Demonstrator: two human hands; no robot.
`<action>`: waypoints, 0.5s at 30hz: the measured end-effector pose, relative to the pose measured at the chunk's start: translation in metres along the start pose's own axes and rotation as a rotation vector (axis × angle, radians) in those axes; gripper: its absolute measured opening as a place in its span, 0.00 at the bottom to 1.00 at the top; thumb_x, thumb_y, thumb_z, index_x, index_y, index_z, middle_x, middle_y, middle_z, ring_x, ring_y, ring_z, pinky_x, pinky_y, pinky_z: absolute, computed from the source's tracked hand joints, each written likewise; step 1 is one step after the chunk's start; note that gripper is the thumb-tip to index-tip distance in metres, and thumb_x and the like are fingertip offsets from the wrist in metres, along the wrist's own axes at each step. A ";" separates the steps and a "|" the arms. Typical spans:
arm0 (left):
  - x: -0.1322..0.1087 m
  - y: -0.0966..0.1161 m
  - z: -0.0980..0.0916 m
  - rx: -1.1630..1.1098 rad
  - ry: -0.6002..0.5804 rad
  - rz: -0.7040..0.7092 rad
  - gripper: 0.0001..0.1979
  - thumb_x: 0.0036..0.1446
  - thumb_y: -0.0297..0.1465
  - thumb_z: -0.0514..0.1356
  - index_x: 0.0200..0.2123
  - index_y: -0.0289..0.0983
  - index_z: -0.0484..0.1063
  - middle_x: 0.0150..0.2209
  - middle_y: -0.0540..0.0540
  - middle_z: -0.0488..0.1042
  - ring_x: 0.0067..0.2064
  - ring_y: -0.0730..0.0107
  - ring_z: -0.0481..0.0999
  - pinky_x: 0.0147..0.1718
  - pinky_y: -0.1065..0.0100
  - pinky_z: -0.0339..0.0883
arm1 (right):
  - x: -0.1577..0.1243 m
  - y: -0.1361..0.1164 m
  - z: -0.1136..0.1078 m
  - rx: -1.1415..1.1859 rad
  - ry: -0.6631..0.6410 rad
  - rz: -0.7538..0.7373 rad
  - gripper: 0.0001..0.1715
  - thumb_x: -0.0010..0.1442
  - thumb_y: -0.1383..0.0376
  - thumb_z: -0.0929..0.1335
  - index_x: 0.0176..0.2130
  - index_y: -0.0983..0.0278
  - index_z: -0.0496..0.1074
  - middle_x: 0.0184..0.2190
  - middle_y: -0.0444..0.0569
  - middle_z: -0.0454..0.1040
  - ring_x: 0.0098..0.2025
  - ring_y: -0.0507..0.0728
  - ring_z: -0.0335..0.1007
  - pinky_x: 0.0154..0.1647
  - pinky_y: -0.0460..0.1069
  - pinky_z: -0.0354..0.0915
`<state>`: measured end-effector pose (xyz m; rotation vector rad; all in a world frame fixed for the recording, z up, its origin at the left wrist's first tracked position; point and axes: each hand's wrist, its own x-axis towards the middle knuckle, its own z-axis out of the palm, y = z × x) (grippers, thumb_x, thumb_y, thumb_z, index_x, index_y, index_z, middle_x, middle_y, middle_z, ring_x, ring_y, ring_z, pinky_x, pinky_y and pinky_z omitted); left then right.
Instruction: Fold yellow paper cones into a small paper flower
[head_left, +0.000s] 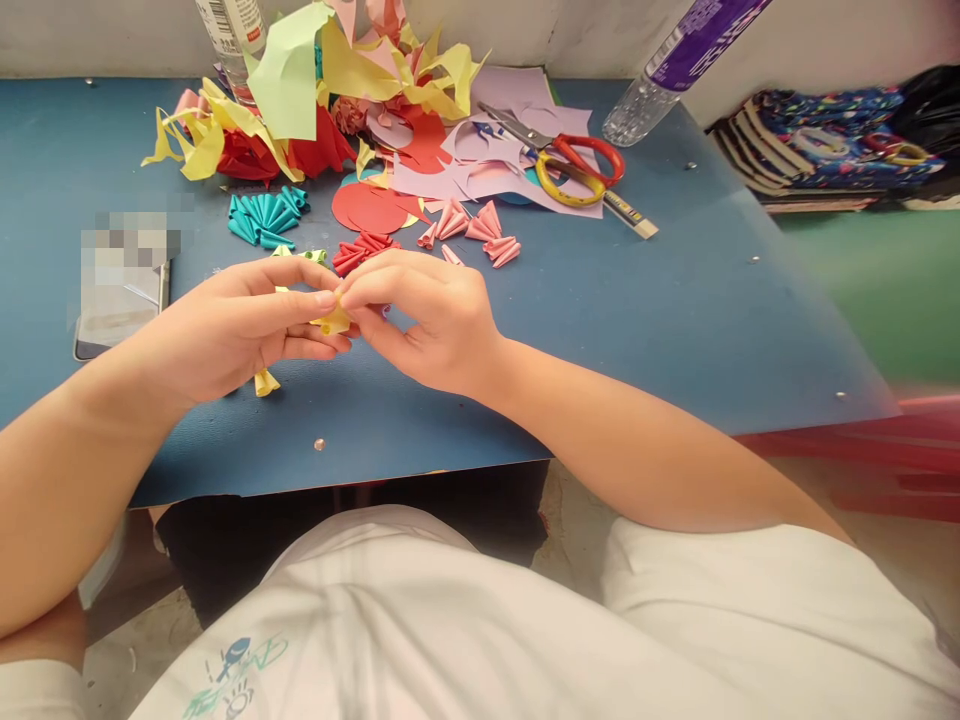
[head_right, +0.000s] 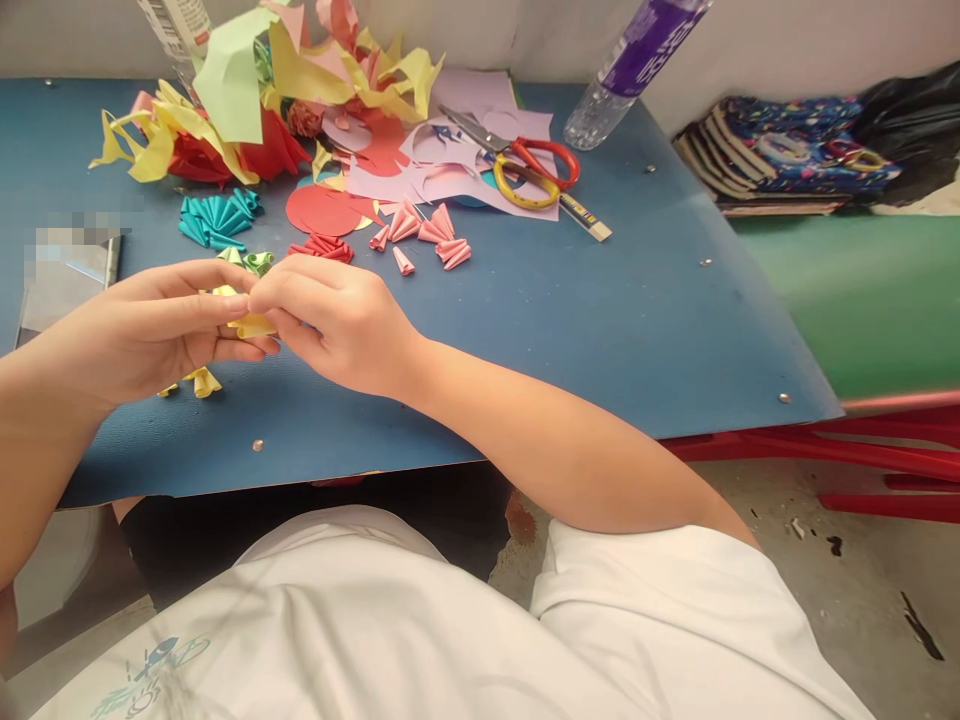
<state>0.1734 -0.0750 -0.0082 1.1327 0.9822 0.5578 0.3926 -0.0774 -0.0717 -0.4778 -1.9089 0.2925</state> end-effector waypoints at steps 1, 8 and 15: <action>0.000 0.000 0.000 -0.009 -0.003 0.008 0.09 0.65 0.36 0.74 0.44 0.39 0.81 0.35 0.50 0.85 0.41 0.70 0.83 0.46 0.69 0.79 | 0.000 0.000 0.000 -0.006 -0.001 -0.007 0.10 0.75 0.71 0.64 0.45 0.61 0.75 0.42 0.44 0.81 0.45 0.50 0.81 0.49 0.47 0.79; 0.001 0.000 0.002 -0.031 0.040 -0.028 0.10 0.65 0.37 0.73 0.37 0.37 0.80 0.33 0.49 0.85 0.40 0.68 0.84 0.43 0.69 0.79 | -0.002 0.004 0.001 -0.090 -0.032 0.061 0.09 0.75 0.67 0.65 0.46 0.59 0.77 0.44 0.46 0.81 0.43 0.50 0.81 0.45 0.47 0.81; -0.001 0.000 0.004 0.097 0.037 0.012 0.11 0.66 0.38 0.71 0.37 0.36 0.79 0.35 0.49 0.83 0.41 0.64 0.84 0.47 0.63 0.79 | -0.003 0.008 0.007 0.237 0.047 0.251 0.07 0.66 0.68 0.75 0.43 0.57 0.77 0.37 0.43 0.84 0.37 0.49 0.81 0.41 0.43 0.80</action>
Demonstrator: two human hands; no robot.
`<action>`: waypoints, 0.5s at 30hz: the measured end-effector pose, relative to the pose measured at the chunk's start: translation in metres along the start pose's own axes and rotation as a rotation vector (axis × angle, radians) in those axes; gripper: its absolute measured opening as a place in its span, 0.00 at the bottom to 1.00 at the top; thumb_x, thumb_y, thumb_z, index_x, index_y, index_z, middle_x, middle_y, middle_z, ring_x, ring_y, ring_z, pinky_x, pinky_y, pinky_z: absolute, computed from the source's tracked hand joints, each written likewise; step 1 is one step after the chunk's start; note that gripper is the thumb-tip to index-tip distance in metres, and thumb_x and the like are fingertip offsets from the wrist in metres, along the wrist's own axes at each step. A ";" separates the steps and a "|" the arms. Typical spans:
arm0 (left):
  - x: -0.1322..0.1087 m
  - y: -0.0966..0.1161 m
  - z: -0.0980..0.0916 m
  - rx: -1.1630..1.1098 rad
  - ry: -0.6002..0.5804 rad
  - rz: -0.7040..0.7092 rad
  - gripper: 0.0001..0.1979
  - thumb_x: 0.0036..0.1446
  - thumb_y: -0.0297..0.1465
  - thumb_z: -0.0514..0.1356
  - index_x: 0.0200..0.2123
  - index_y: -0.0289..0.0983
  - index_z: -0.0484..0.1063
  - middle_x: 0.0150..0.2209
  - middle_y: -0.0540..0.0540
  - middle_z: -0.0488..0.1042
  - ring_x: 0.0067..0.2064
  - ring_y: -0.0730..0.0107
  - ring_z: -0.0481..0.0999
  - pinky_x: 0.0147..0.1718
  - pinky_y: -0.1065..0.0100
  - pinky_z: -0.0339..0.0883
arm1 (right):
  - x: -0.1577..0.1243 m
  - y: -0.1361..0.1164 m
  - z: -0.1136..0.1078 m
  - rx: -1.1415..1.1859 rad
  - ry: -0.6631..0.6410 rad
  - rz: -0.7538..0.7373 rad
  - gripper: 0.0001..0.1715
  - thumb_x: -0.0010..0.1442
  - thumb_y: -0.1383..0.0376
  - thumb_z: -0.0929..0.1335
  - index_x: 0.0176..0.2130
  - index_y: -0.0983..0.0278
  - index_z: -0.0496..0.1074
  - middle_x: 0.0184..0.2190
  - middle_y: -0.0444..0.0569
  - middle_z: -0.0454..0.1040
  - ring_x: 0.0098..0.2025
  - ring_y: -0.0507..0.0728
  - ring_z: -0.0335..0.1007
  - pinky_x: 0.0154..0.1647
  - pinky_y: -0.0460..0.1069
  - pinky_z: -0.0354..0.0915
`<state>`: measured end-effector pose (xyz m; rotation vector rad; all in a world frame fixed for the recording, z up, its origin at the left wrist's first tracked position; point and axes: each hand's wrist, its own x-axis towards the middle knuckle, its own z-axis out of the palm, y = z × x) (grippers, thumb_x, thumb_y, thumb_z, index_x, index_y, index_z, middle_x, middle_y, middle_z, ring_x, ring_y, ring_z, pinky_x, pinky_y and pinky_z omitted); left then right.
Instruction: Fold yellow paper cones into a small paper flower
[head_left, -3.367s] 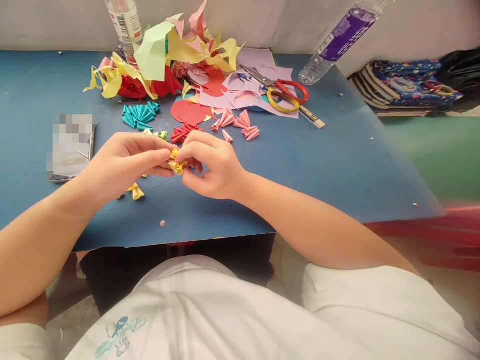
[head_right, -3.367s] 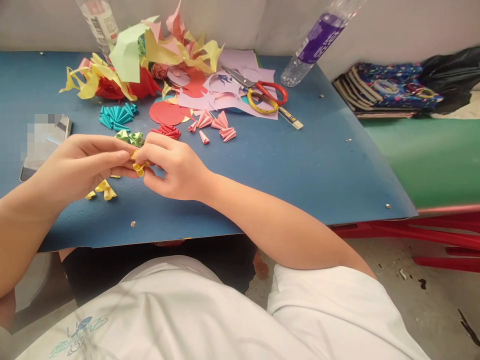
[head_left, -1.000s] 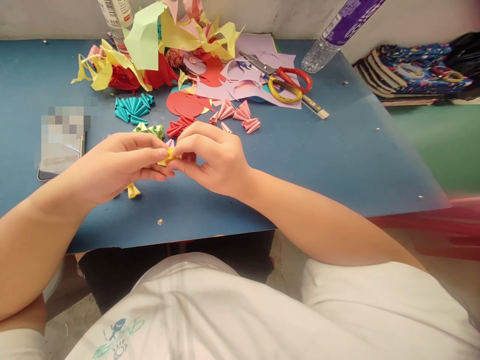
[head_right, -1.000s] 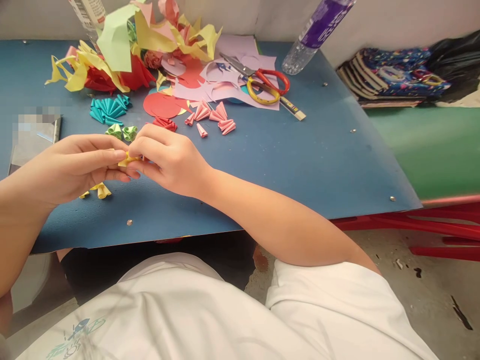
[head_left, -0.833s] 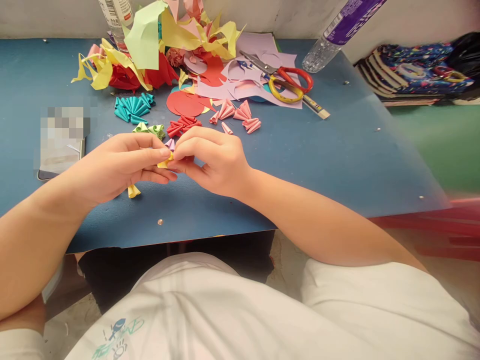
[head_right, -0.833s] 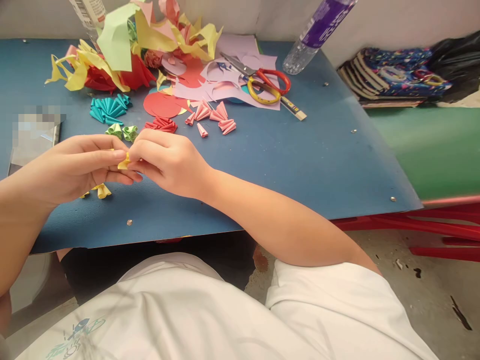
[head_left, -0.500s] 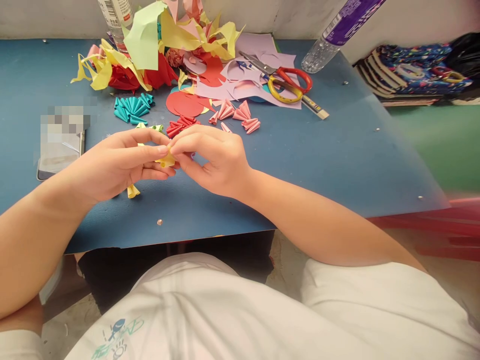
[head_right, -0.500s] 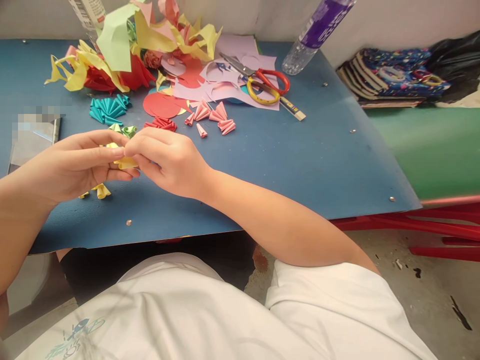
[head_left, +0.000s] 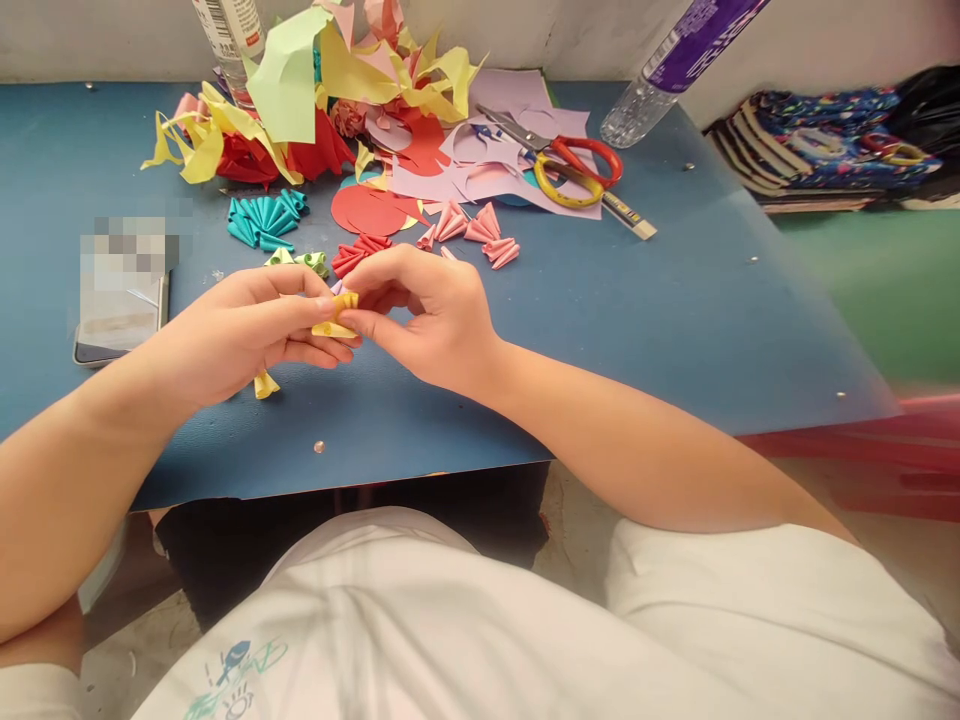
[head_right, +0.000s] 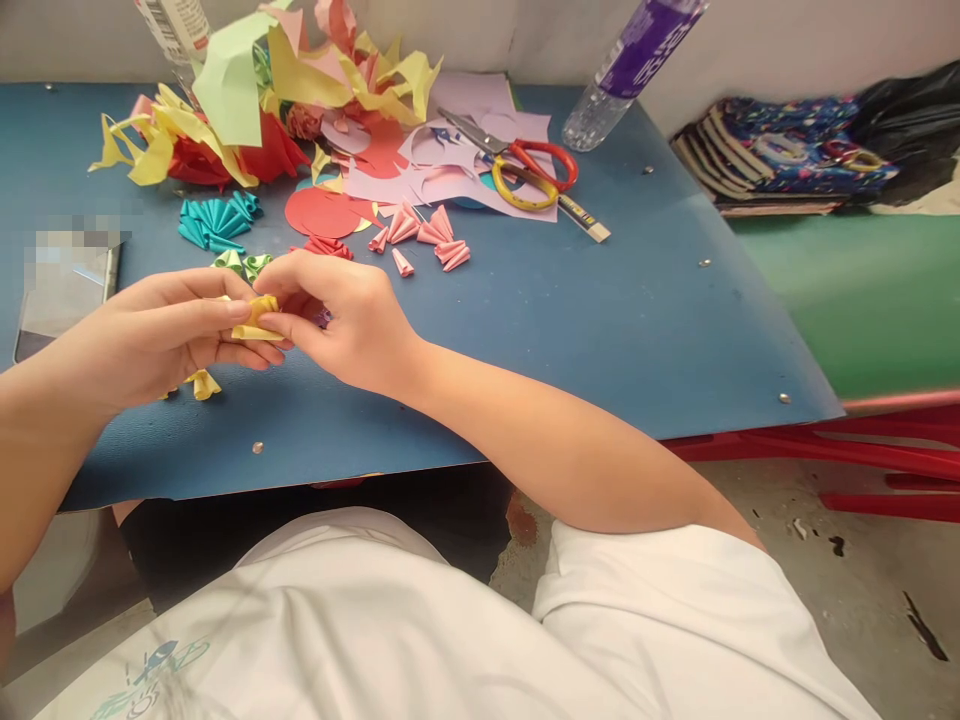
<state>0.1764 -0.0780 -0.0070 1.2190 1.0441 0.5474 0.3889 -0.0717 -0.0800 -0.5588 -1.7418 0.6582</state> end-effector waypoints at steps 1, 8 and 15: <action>-0.001 0.000 0.000 0.056 0.018 0.030 0.11 0.66 0.38 0.71 0.36 0.37 0.79 0.35 0.48 0.83 0.42 0.62 0.84 0.48 0.61 0.79 | -0.001 0.000 0.001 0.052 0.002 0.062 0.09 0.65 0.68 0.75 0.45 0.57 0.76 0.37 0.42 0.84 0.37 0.50 0.82 0.42 0.43 0.81; -0.002 -0.007 0.001 0.426 0.146 0.225 0.07 0.53 0.36 0.74 0.33 0.42 0.81 0.36 0.46 0.81 0.37 0.59 0.76 0.35 0.61 0.65 | -0.002 -0.002 0.006 0.266 0.033 0.288 0.18 0.58 0.68 0.78 0.46 0.57 0.75 0.36 0.41 0.84 0.37 0.52 0.83 0.42 0.46 0.82; -0.003 -0.007 0.001 0.587 0.194 0.205 0.09 0.56 0.38 0.68 0.28 0.41 0.79 0.26 0.49 0.73 0.25 0.68 0.65 0.24 0.63 0.52 | 0.002 0.002 0.006 0.506 -0.028 0.474 0.17 0.52 0.71 0.80 0.40 0.60 0.76 0.31 0.39 0.80 0.36 0.50 0.80 0.41 0.44 0.82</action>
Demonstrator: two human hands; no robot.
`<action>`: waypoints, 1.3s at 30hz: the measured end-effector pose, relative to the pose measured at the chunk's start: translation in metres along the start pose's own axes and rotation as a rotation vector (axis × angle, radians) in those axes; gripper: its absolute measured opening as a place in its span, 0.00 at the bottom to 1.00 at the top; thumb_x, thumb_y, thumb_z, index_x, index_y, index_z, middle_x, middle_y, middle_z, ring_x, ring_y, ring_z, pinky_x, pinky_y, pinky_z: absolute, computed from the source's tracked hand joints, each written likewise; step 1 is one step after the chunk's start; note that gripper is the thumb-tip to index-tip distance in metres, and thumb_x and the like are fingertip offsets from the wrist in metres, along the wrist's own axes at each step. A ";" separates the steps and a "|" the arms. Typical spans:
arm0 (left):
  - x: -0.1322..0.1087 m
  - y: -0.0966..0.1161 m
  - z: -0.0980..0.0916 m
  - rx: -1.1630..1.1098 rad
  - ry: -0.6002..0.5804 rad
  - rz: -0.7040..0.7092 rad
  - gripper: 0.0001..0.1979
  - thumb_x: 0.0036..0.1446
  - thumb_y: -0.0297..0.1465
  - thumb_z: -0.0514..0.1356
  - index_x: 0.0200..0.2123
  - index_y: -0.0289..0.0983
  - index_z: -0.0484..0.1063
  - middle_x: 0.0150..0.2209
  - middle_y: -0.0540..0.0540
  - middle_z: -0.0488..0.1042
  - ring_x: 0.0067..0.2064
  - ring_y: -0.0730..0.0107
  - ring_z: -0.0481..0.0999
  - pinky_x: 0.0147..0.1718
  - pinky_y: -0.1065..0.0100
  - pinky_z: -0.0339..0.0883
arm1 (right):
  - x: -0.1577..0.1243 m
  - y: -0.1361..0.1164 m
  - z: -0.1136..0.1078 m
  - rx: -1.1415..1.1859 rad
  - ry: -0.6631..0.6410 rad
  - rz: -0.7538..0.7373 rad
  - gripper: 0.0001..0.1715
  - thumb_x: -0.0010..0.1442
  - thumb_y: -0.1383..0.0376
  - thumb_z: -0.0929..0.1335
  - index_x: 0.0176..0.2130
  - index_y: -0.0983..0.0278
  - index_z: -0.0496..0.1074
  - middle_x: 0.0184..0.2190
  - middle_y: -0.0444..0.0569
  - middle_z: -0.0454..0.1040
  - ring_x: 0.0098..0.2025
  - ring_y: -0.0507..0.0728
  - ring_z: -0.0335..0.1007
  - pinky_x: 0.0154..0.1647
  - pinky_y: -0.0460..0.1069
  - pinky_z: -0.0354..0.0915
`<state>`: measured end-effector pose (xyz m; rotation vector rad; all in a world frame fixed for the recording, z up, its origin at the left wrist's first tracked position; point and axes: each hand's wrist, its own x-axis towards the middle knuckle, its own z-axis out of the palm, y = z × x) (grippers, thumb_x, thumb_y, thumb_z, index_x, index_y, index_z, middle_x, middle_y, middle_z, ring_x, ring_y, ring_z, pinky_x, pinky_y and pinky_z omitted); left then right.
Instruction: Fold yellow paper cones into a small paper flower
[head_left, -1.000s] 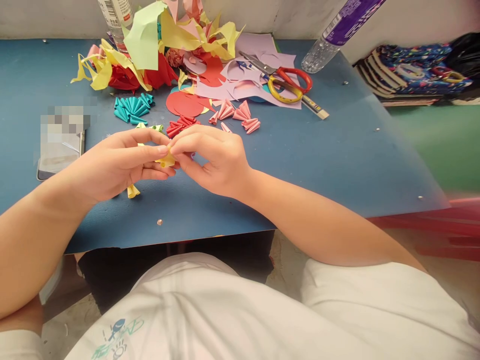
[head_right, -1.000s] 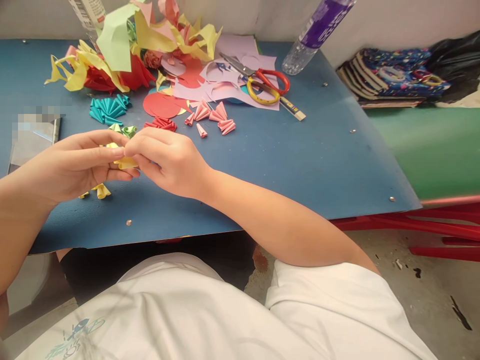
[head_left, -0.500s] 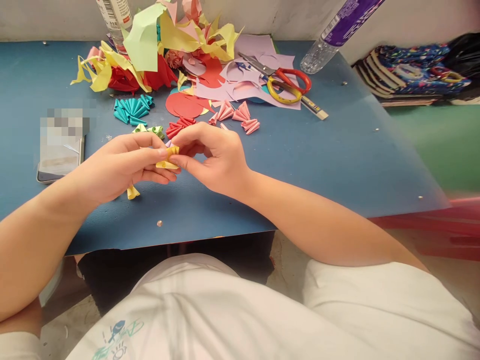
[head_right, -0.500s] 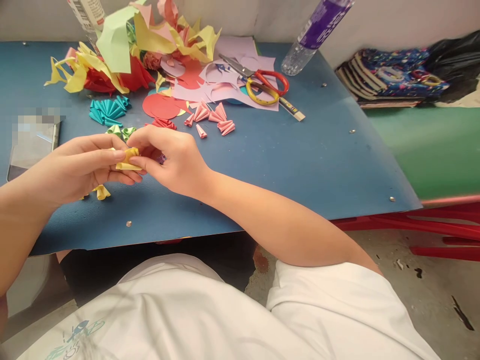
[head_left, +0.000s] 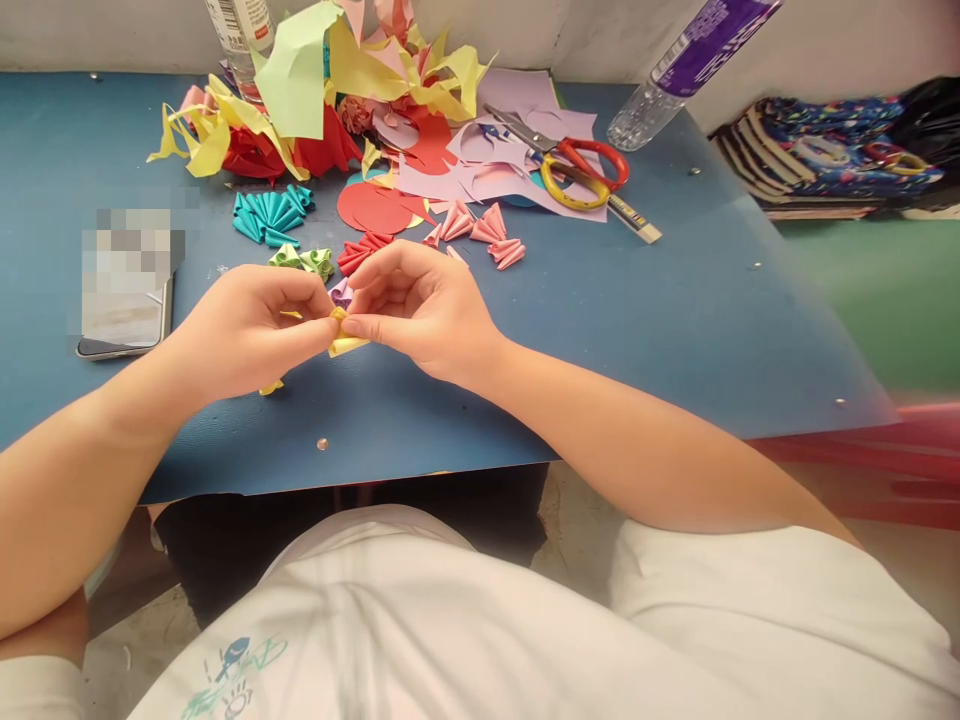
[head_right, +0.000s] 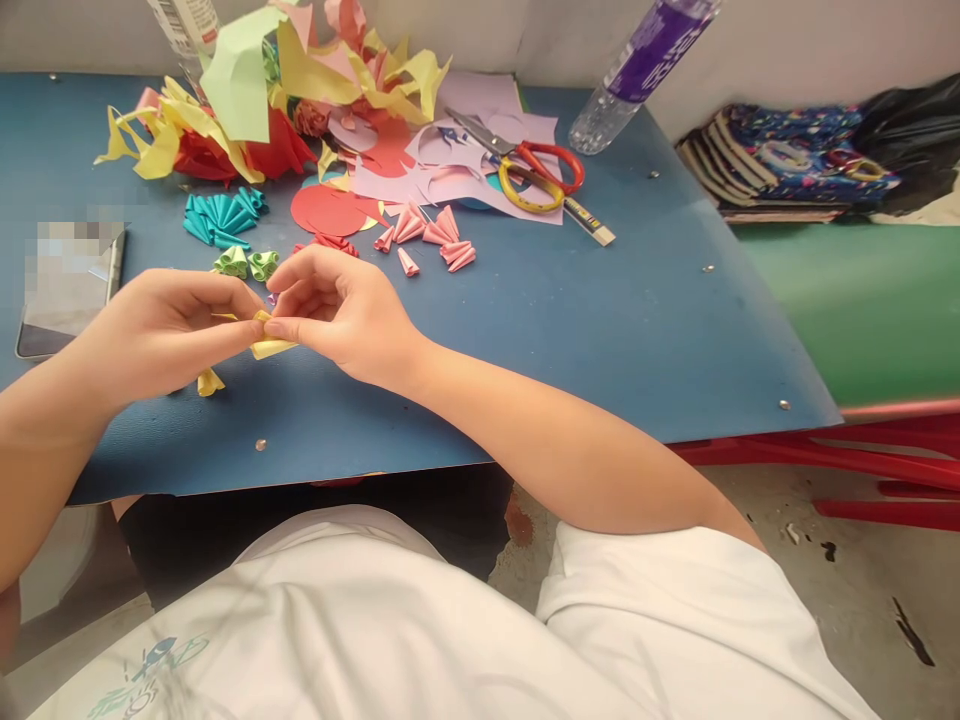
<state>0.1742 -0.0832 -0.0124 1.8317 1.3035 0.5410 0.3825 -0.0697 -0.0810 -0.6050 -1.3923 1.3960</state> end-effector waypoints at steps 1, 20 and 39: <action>0.000 0.000 0.000 0.003 0.002 0.006 0.09 0.57 0.39 0.69 0.28 0.40 0.80 0.25 0.49 0.73 0.25 0.68 0.65 0.24 0.64 0.52 | 0.000 -0.001 0.000 0.023 -0.005 0.025 0.17 0.51 0.71 0.81 0.39 0.60 0.77 0.31 0.39 0.80 0.36 0.49 0.80 0.41 0.44 0.81; -0.003 0.013 -0.011 -0.145 -0.153 0.128 0.13 0.59 0.44 0.73 0.33 0.40 0.84 0.24 0.49 0.73 0.29 0.67 0.65 0.29 0.63 0.61 | 0.007 0.001 -0.014 0.291 -0.265 0.271 0.24 0.51 0.59 0.86 0.40 0.65 0.77 0.34 0.43 0.82 0.35 0.49 0.80 0.36 0.44 0.78; 0.002 0.002 -0.011 0.106 -0.011 0.209 0.12 0.65 0.37 0.66 0.32 0.37 0.82 0.27 0.52 0.79 0.29 0.72 0.69 0.29 0.70 0.60 | -0.007 -0.005 -0.008 -0.736 -0.127 -0.593 0.07 0.74 0.70 0.68 0.43 0.65 0.77 0.38 0.45 0.80 0.38 0.49 0.75 0.40 0.46 0.76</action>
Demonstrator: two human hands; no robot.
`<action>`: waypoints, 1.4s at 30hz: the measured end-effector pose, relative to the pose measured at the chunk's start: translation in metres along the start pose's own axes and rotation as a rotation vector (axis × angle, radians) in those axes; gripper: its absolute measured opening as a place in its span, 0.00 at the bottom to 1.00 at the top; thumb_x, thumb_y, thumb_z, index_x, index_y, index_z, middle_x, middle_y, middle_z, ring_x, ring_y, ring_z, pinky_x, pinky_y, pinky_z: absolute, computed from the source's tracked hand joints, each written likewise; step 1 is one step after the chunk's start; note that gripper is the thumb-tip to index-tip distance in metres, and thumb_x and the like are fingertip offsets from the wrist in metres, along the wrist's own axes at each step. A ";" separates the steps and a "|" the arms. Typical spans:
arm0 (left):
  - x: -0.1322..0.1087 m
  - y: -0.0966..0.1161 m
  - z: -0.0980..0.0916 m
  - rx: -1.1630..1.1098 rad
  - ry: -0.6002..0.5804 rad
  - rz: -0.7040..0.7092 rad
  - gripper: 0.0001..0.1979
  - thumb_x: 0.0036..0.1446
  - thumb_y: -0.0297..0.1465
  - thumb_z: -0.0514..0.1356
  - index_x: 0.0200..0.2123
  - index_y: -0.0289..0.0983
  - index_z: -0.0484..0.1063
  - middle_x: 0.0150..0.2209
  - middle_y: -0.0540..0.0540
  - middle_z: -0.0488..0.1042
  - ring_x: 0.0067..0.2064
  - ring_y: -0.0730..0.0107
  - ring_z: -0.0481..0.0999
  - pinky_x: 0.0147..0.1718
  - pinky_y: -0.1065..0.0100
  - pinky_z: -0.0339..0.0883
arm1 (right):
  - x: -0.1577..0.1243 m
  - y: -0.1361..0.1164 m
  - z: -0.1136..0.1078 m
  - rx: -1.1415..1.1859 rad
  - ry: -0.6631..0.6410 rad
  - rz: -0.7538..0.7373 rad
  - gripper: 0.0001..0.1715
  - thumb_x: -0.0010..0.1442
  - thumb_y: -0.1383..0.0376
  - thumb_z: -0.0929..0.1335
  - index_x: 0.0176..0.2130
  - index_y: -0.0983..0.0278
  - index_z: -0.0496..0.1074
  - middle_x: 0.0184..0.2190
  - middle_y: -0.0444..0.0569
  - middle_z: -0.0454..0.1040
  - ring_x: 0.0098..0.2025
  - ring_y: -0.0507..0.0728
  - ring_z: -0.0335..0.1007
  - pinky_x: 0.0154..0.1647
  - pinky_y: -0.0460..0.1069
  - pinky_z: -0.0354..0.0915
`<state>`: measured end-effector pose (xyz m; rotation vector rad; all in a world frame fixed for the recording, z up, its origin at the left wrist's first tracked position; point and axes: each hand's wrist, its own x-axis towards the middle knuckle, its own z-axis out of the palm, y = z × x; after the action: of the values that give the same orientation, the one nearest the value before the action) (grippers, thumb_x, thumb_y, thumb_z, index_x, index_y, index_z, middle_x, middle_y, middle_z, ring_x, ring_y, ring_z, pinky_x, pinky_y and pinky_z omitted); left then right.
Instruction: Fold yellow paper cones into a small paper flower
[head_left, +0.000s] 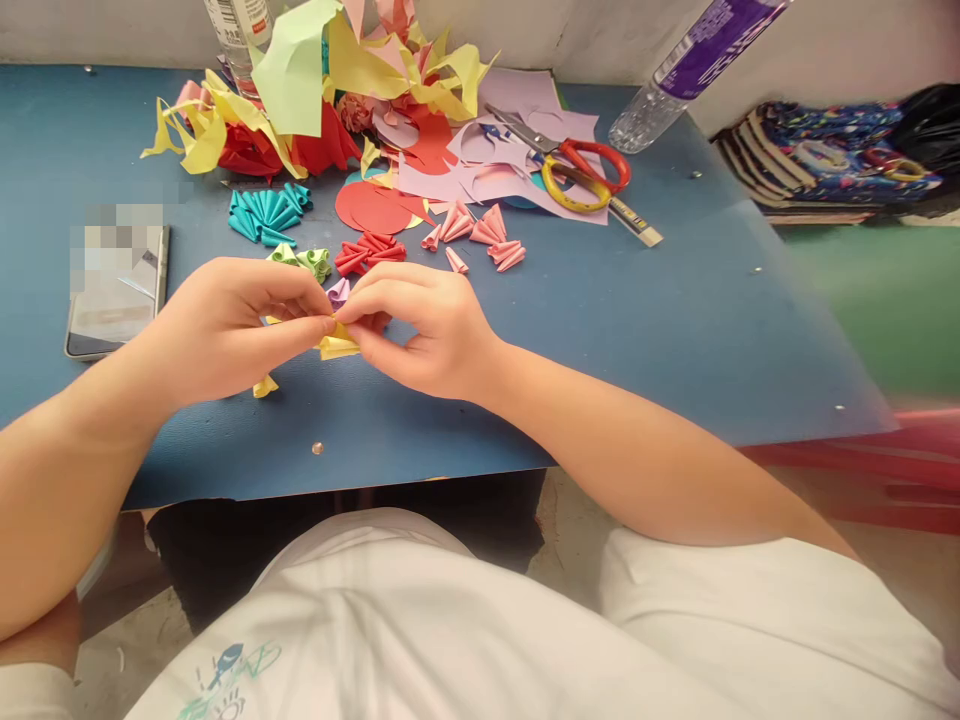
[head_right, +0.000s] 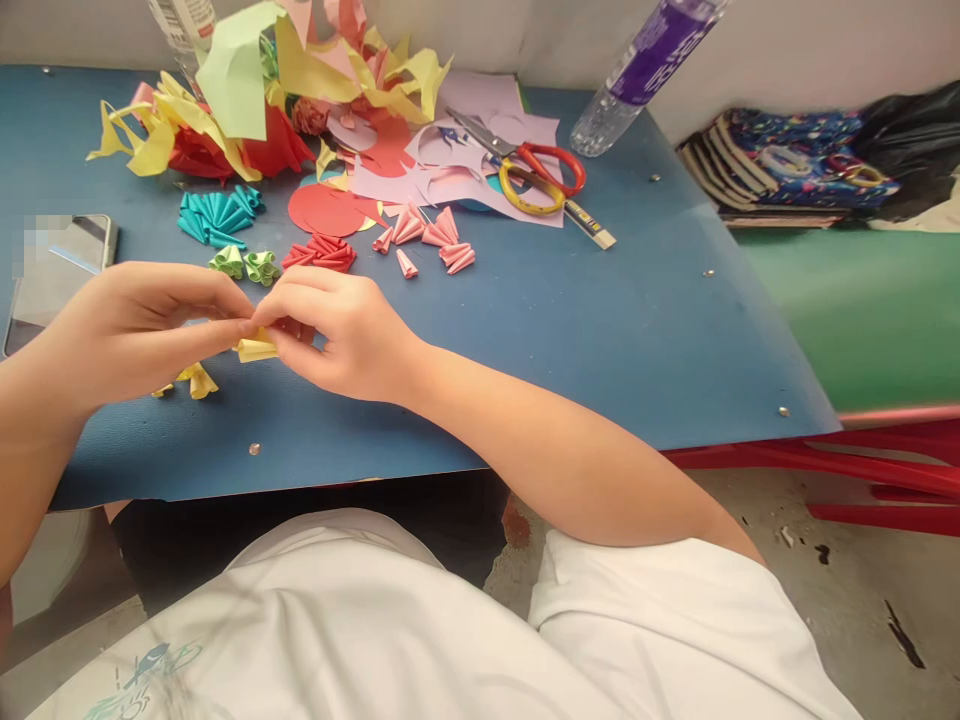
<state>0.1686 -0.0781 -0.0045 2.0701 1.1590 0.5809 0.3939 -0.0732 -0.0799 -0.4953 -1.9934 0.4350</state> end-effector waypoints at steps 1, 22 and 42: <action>0.000 0.000 0.000 0.010 -0.001 0.003 0.12 0.65 0.37 0.66 0.31 0.37 0.82 0.27 0.52 0.79 0.29 0.72 0.69 0.29 0.70 0.61 | 0.000 0.001 0.000 0.004 0.006 -0.005 0.04 0.73 0.69 0.71 0.43 0.65 0.78 0.38 0.45 0.80 0.37 0.48 0.75 0.39 0.45 0.76; -0.001 -0.004 0.000 0.112 0.078 0.066 0.13 0.62 0.43 0.66 0.30 0.43 0.84 0.28 0.50 0.82 0.30 0.64 0.74 0.33 0.64 0.63 | 0.000 -0.001 0.003 0.261 0.063 0.270 0.04 0.67 0.66 0.77 0.39 0.66 0.82 0.36 0.45 0.85 0.37 0.51 0.83 0.44 0.47 0.82; -0.001 -0.009 0.001 0.210 0.129 0.129 0.11 0.63 0.43 0.66 0.33 0.47 0.86 0.27 0.52 0.81 0.28 0.65 0.74 0.36 0.65 0.65 | -0.001 -0.003 0.006 0.446 0.136 0.440 0.07 0.63 0.68 0.76 0.43 0.64 0.80 0.39 0.43 0.85 0.42 0.51 0.84 0.47 0.48 0.82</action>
<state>0.1644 -0.0760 -0.0118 2.3285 1.2095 0.6881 0.3884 -0.0772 -0.0817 -0.6553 -1.5845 1.0610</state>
